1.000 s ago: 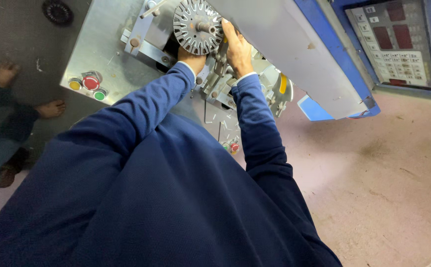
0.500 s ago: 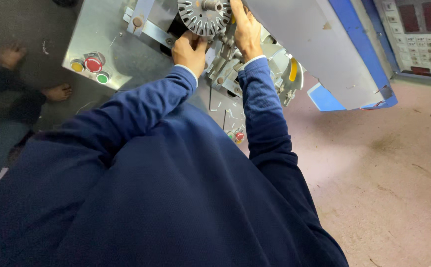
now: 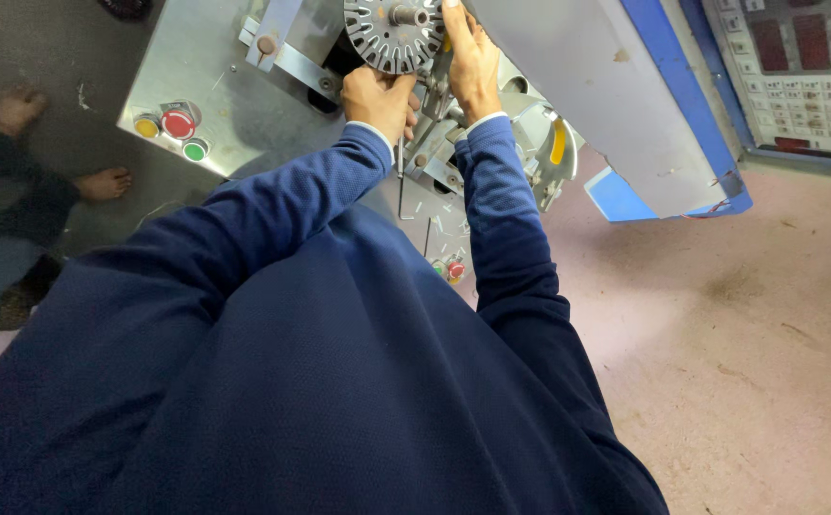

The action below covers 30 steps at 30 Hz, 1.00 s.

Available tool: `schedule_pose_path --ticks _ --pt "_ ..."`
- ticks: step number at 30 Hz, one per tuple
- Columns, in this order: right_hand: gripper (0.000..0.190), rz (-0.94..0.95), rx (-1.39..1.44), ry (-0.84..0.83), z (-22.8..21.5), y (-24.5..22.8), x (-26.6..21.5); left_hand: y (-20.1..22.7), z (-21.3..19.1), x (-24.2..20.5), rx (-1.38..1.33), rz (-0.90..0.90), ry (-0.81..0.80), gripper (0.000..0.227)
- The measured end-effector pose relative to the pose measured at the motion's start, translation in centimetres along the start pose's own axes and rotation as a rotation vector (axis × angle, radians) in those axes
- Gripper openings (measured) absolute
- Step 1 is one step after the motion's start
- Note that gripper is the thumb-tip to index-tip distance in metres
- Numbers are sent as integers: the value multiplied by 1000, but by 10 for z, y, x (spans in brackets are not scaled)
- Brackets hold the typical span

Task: The person uses a hex key to tighten a bolt on a circular metal component mounted on a machine. They repeatedly adjust the component's position and re-tighten the bolt to secure it in place.

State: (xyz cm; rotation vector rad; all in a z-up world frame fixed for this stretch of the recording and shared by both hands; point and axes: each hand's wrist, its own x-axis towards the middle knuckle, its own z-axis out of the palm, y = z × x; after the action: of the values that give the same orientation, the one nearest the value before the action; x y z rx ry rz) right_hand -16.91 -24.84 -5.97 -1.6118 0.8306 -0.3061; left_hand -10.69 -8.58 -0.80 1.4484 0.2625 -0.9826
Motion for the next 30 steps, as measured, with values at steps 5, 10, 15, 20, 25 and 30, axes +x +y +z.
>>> schedule_pose_path --ticks 5,10,15,20,25,30 --pt "52 23 36 16 2 4 1 -7 3 9 -36 -64 19 14" --pt "52 -12 34 8 1 -1 -1 -21 14 18 -207 -146 49 7" --pt "46 -7 1 33 0 6 -1 -33 26 18 -385 -320 76 10" --pt "41 -227 -342 -8 -12 32 2 -27 22 15 -476 -363 7 13" --pt "46 52 -198 14 -5 27 3 -27 5 31 -482 -507 -94 12" --pt "48 -20 -211 10 7 -22 -3 -72 21 55 -364 -369 10 17"
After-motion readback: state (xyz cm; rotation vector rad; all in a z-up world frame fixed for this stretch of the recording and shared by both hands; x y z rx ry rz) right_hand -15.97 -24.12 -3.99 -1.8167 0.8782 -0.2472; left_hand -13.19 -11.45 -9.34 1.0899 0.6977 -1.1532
